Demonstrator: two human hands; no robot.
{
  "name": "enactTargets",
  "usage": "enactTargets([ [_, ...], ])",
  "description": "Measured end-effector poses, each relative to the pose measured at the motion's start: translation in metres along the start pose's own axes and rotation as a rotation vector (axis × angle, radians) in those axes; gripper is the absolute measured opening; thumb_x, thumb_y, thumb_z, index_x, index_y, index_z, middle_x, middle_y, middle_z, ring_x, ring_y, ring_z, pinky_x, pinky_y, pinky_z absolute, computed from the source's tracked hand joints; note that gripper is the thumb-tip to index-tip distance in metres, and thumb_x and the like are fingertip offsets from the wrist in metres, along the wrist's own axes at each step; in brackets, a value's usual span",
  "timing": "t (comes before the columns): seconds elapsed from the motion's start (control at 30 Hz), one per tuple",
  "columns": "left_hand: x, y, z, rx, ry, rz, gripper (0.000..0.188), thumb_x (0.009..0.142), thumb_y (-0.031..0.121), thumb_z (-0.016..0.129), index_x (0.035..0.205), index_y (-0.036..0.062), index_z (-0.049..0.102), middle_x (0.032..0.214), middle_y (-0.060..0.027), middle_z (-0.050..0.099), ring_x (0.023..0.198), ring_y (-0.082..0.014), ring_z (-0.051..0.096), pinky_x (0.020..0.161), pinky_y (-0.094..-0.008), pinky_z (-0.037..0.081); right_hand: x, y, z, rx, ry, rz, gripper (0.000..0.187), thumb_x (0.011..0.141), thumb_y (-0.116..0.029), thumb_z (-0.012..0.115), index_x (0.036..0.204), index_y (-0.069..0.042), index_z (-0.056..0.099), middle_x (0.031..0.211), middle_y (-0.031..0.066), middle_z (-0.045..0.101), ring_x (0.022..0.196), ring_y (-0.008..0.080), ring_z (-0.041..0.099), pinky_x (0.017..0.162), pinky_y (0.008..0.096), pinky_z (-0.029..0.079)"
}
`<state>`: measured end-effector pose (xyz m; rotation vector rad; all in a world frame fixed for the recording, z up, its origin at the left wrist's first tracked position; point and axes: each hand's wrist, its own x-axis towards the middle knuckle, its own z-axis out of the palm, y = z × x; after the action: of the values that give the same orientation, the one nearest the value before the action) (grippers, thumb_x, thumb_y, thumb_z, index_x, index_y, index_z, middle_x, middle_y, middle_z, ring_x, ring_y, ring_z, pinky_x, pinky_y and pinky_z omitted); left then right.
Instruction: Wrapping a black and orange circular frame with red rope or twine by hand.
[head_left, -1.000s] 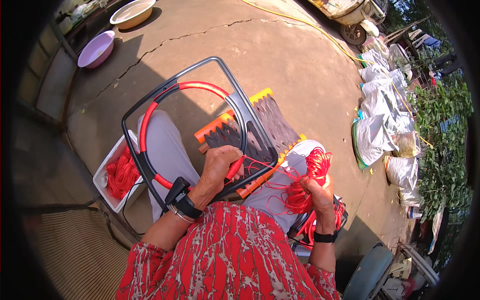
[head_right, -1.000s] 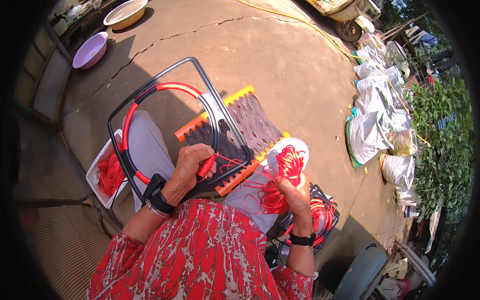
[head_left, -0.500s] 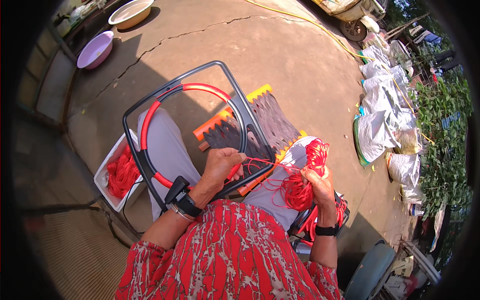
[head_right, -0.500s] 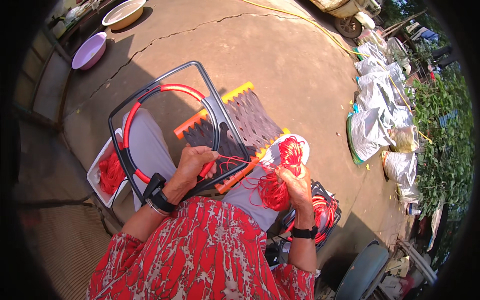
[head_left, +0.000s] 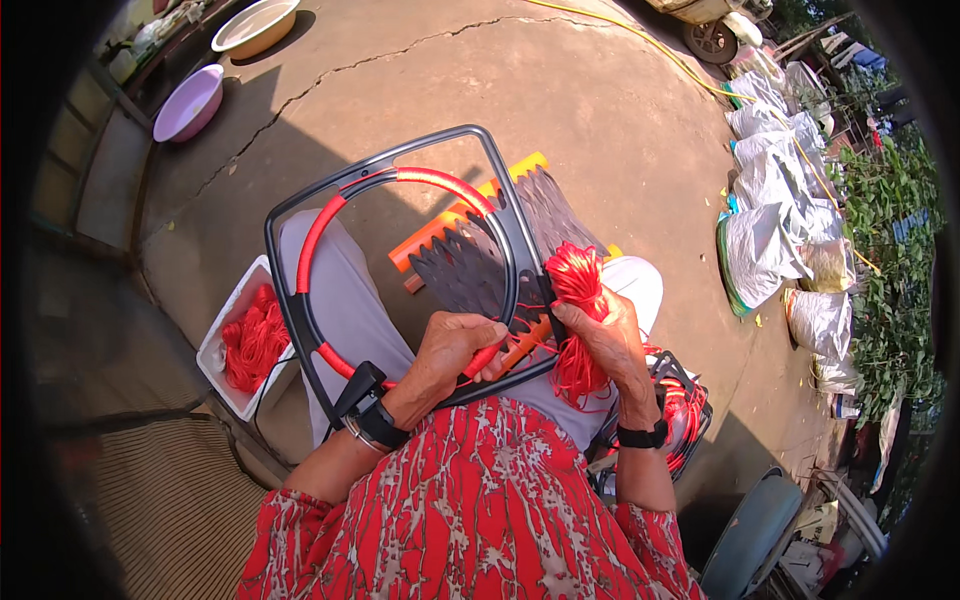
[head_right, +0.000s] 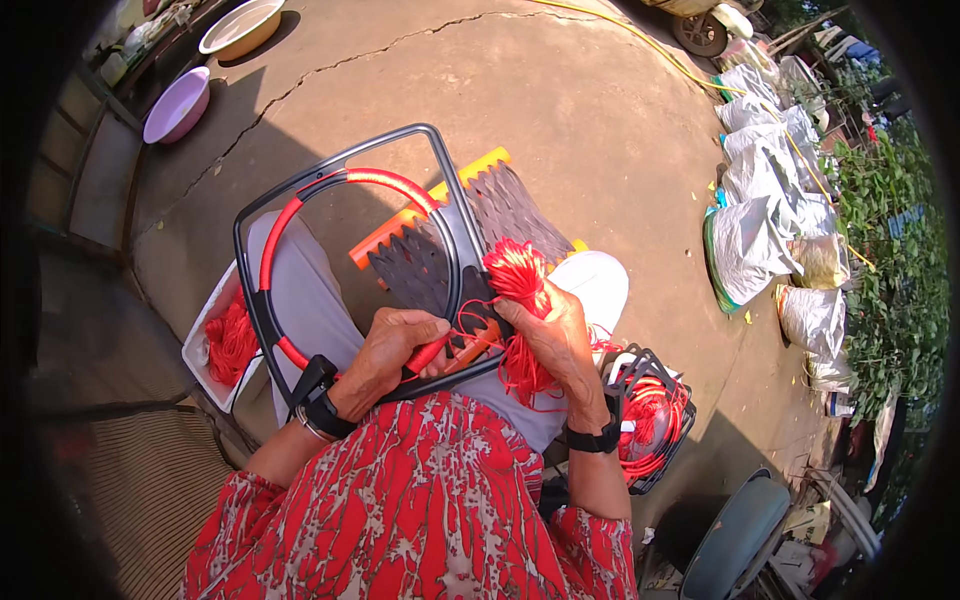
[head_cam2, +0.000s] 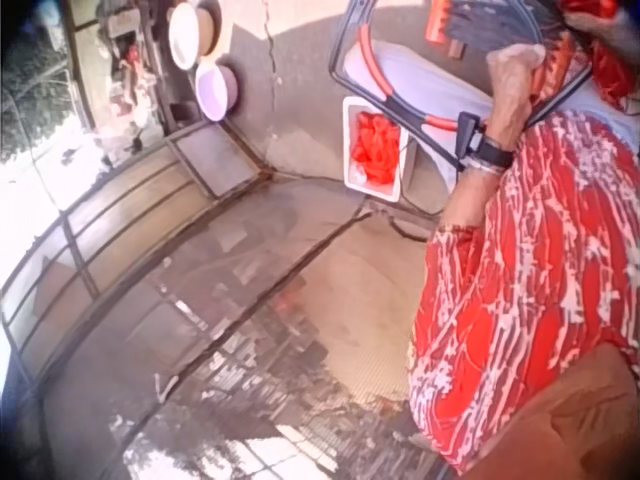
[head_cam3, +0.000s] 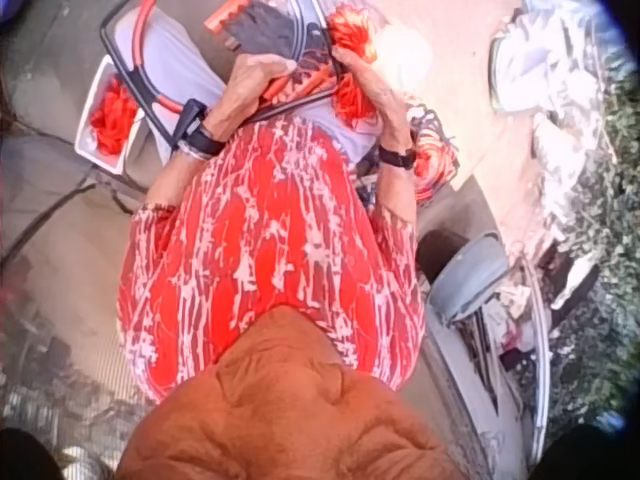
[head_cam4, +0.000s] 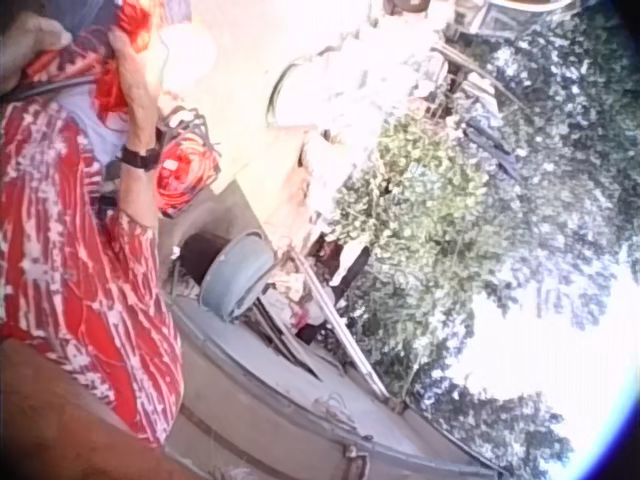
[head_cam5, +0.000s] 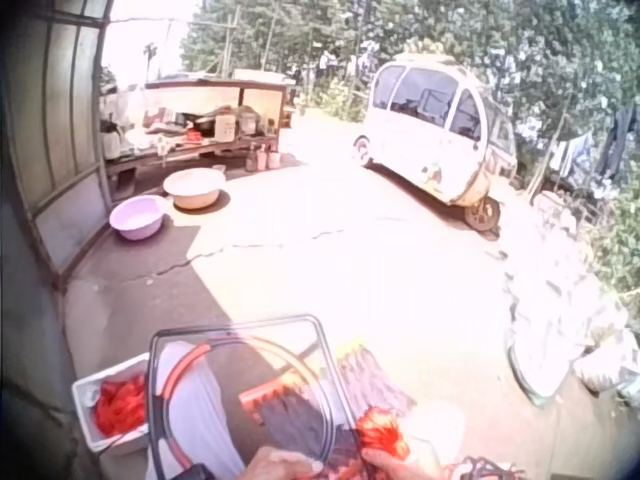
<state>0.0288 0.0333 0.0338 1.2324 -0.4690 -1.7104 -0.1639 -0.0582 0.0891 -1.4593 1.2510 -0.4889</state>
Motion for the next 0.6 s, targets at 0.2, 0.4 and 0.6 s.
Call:
enactTargets([
  [0.2, -0.003, -0.006, -0.005, 0.024, -0.043, -0.037, 0.027, 0.094, 0.017, 0.059, 0.078, -0.0032, 0.065, 0.062, -0.0112, 0.064, 0.048, -0.0152, 0.059, 0.042, -0.0245, 0.046, -0.004, 0.028, 0.002, 0.005, -0.066, 0.066, 0.020, 0.084, -0.015, 0.071, 0.098, -0.001, 0.067, 0.082, -0.0002, 0.066, 0.074, 0.0089, 0.057, 0.070, 0.0275, 0.048],
  [0.4, -0.006, -0.003, -0.002, 0.090, -0.033, -0.070, 0.026, 0.096, 0.016, 0.058, 0.081, -0.0031, 0.067, 0.064, -0.0094, 0.065, 0.050, -0.0134, 0.060, 0.046, -0.0241, 0.048, -0.009, 0.032, 0.003, 0.078, -0.065, 0.048, 0.020, 0.084, -0.013, 0.071, 0.097, 0.001, 0.067, 0.081, 0.0000, 0.066, 0.073, 0.0089, 0.057, 0.068, 0.0269, 0.048],
  [0.6, -0.004, -0.006, -0.010, 0.246, -0.133, -0.024, 0.025, 0.097, 0.018, 0.057, 0.085, -0.0026, 0.066, 0.064, -0.0076, 0.065, 0.053, -0.0107, 0.060, 0.050, -0.0232, 0.049, -0.009, 0.029, 0.003, 0.064, -0.097, 0.067, 0.023, 0.084, -0.014, 0.071, 0.100, 0.002, 0.066, 0.082, 0.0014, 0.066, 0.074, 0.0105, 0.058, 0.071, 0.0278, 0.049],
])
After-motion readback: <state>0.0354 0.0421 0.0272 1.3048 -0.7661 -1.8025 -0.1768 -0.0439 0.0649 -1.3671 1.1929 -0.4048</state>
